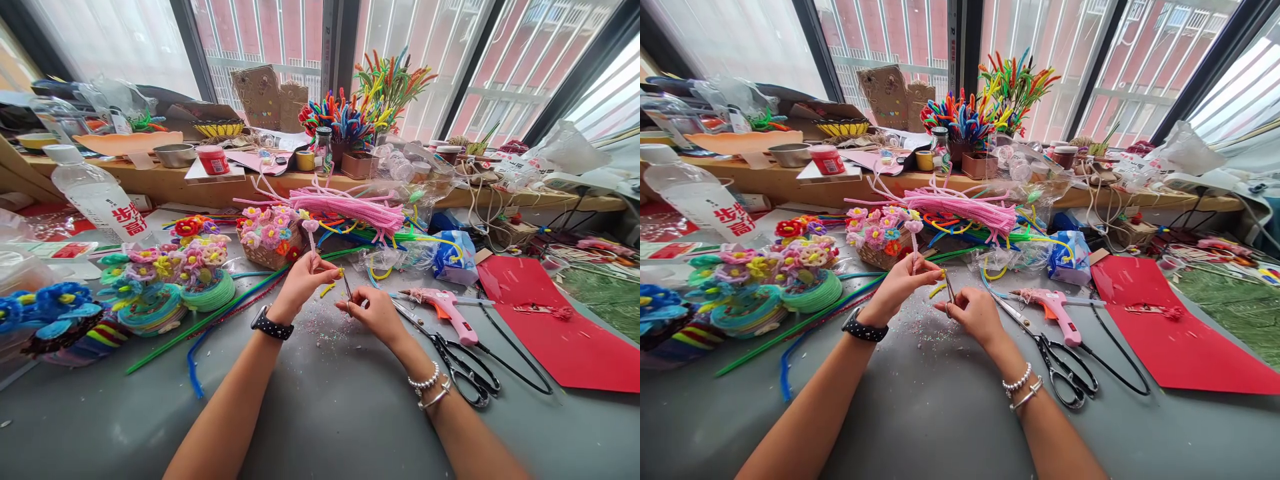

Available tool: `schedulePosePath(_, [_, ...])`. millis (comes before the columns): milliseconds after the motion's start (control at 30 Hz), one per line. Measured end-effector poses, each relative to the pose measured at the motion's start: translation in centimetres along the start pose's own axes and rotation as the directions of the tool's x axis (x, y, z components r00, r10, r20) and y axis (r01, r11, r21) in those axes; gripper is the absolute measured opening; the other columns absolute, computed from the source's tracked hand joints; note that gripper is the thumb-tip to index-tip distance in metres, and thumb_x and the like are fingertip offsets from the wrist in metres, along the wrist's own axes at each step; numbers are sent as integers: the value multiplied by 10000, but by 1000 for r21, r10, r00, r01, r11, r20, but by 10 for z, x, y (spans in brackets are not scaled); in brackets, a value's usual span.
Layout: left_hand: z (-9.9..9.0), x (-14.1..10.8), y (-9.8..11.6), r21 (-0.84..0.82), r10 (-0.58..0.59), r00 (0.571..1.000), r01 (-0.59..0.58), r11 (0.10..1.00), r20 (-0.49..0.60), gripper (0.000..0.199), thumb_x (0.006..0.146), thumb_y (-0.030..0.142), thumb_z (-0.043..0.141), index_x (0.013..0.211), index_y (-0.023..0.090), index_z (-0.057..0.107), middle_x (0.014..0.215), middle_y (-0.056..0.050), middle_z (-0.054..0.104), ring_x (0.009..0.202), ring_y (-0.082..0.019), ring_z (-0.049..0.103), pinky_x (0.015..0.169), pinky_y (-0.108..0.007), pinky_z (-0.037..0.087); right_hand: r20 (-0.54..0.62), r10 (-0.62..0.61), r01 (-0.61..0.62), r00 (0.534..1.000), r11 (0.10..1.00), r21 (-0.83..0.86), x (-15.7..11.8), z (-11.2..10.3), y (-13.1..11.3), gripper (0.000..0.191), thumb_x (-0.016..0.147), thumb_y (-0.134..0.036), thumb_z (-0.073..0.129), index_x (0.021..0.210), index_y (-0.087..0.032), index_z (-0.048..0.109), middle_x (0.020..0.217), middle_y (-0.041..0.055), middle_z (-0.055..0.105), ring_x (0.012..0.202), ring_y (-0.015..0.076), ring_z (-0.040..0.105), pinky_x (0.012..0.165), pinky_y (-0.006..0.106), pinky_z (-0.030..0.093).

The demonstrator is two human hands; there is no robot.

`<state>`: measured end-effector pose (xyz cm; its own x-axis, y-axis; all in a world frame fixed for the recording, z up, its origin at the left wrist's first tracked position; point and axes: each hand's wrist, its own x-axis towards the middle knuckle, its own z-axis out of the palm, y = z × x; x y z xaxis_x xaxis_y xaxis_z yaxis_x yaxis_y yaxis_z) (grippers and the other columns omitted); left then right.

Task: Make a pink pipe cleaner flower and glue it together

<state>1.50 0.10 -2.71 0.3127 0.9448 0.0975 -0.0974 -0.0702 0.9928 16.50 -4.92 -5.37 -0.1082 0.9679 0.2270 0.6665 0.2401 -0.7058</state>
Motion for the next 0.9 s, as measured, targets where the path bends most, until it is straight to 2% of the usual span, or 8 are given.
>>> schedulePosePath(167, [1, -1, 2, -7, -13, 999, 13, 1000, -35, 400, 602, 194, 658, 613, 186, 259, 669, 22, 602, 636, -92, 559, 616, -229, 442, -28, 10, -10, 1000, 1000, -4, 0, 1, 0, 358, 715, -431, 550, 493, -182, 421, 474, -40, 461, 468, 89, 387, 478, 213, 274])
schedulePosePath(333, [1, -1, 2, -22, -10, 999, 9, 1000, -42, 396, 596, 195, 661, 614, 186, 265, 663, 30, 601, 652, -100, 572, 616, -229, 440, -39, 7, -5, 999, 999, 46, 1, 4, 4, 340, 744, -399, 520, 503, -184, 414, 477, -37, 465, 471, 91, 400, 489, 210, 288])
schedulePosePath(467, [2, -2, 4, -42, -21, 999, 19, 999, -48, 395, 592, 174, 659, 614, 186, 265, 658, 27, 604, 661, -104, 582, 620, -228, 438, -10, 24, -23, 1000, 998, 58, 2, 4, 6, 374, 744, -482, 470, 523, -189, 401, 509, -19, 486, 502, 105, 424, 494, 217, 301])
schedulePosePath(633, [2, -2, 4, -63, -3, 999, 0, 998, -44, 379, 600, 171, 651, 626, 187, 274, 675, 21, 611, 689, -112, 586, 629, -232, 439, 70, -15, 12, 997, 999, 40, 2, 3, 6, 478, 716, -645, 344, 569, -191, 383, 566, -10, 481, 546, 117, 439, 503, 229, 309])
schedulePosePath(733, [1, -2, 4, -59, 21, 999, -24, 998, -48, 379, 596, 178, 655, 625, 188, 277, 674, 22, 612, 693, -118, 586, 618, -234, 437, 121, -24, 20, 992, 999, 27, 2, 2, 3, 478, 714, -645, 351, 577, -188, 389, 577, -12, 485, 540, 111, 435, 503, 229, 308])
schedulePosePath(900, [4, -3, 5, -49, 14, 998, -18, 999, -66, 385, 595, 195, 659, 618, 188, 274, 668, 19, 617, 678, -123, 588, 614, -243, 437, 86, -22, 24, 996, 999, -21, 1, 2, 1, 448, 707, -612, 414, 564, -188, 393, 560, -19, 479, 532, 105, 432, 494, 224, 302])
